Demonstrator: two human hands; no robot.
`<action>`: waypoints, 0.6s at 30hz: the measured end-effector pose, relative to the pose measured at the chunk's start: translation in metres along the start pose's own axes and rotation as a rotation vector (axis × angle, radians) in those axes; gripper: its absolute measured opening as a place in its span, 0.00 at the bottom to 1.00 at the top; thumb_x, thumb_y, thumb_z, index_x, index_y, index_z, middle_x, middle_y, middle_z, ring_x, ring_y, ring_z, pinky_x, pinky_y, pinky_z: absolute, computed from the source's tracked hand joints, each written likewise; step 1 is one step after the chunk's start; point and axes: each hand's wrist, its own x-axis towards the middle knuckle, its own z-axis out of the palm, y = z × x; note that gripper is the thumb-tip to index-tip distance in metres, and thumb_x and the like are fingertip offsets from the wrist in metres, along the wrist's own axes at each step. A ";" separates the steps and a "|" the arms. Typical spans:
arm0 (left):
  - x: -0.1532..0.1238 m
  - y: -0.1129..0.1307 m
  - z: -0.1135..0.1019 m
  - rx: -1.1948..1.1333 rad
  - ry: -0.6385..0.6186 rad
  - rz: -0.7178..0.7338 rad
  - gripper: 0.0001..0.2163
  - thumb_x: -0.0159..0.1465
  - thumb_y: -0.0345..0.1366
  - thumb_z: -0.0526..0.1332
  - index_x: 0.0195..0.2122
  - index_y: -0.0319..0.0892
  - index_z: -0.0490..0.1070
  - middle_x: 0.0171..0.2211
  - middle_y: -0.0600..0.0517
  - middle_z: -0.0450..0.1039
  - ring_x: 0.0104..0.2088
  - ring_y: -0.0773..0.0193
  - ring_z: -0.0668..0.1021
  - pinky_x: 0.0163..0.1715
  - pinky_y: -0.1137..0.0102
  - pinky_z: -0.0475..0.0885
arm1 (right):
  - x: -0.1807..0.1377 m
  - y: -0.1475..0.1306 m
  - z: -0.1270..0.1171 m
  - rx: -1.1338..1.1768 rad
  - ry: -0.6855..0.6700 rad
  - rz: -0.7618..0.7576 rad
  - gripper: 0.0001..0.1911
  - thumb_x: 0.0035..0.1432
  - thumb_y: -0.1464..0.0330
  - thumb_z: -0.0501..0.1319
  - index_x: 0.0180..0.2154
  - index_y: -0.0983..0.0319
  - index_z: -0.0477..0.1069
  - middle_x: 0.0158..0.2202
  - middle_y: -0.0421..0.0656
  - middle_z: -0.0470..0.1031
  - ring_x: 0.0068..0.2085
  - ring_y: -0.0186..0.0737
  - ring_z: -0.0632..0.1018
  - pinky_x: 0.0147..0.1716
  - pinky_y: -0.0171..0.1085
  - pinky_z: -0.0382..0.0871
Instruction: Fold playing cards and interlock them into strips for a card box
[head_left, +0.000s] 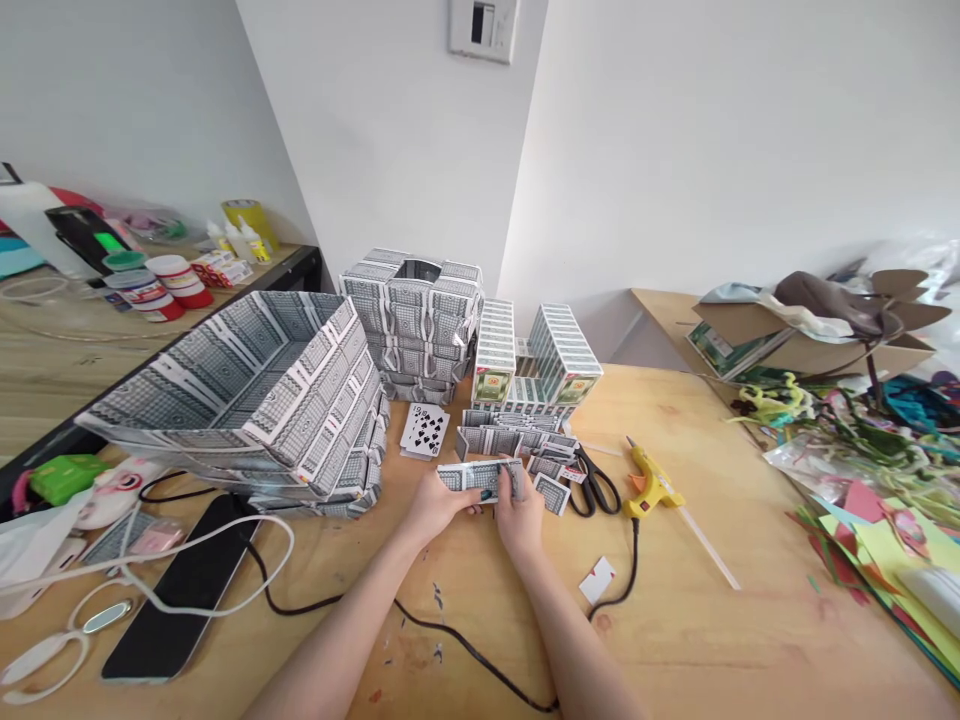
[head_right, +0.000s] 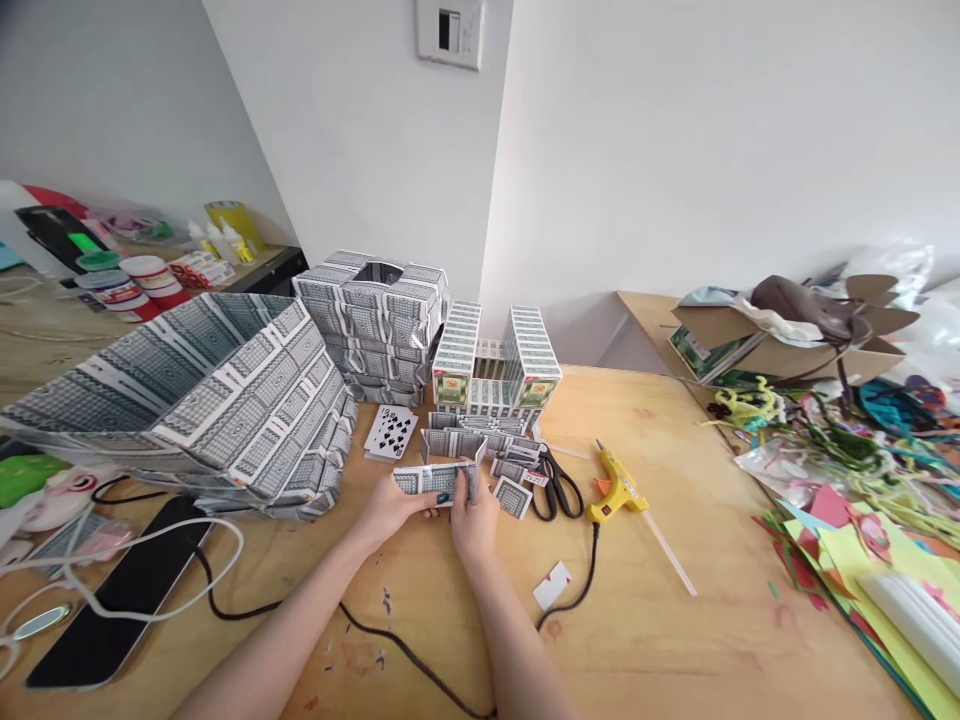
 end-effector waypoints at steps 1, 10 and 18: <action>0.000 0.001 0.000 -0.001 0.020 0.007 0.07 0.45 0.31 0.66 0.25 0.35 0.71 0.20 0.52 0.73 0.19 0.68 0.73 0.21 0.74 0.69 | -0.001 0.000 0.000 -0.001 -0.013 -0.015 0.17 0.58 0.64 0.48 0.45 0.64 0.67 0.40 0.50 0.74 0.40 0.44 0.75 0.38 0.38 0.68; 0.000 0.000 0.006 0.060 0.128 0.059 0.03 0.47 0.31 0.63 0.21 0.37 0.69 0.13 0.56 0.67 0.14 0.69 0.69 0.16 0.74 0.65 | -0.002 0.005 0.002 -0.011 -0.102 0.107 0.26 0.59 0.64 0.43 0.58 0.65 0.54 0.17 0.38 0.65 0.15 0.35 0.63 0.16 0.33 0.59; 0.001 0.005 -0.002 -0.107 0.152 0.034 0.07 0.43 0.33 0.66 0.20 0.36 0.69 0.18 0.53 0.70 0.16 0.69 0.69 0.17 0.74 0.65 | 0.006 -0.014 -0.008 0.708 -0.292 0.309 0.28 0.53 0.48 0.47 0.39 0.64 0.69 0.15 0.37 0.61 0.15 0.32 0.59 0.13 0.31 0.54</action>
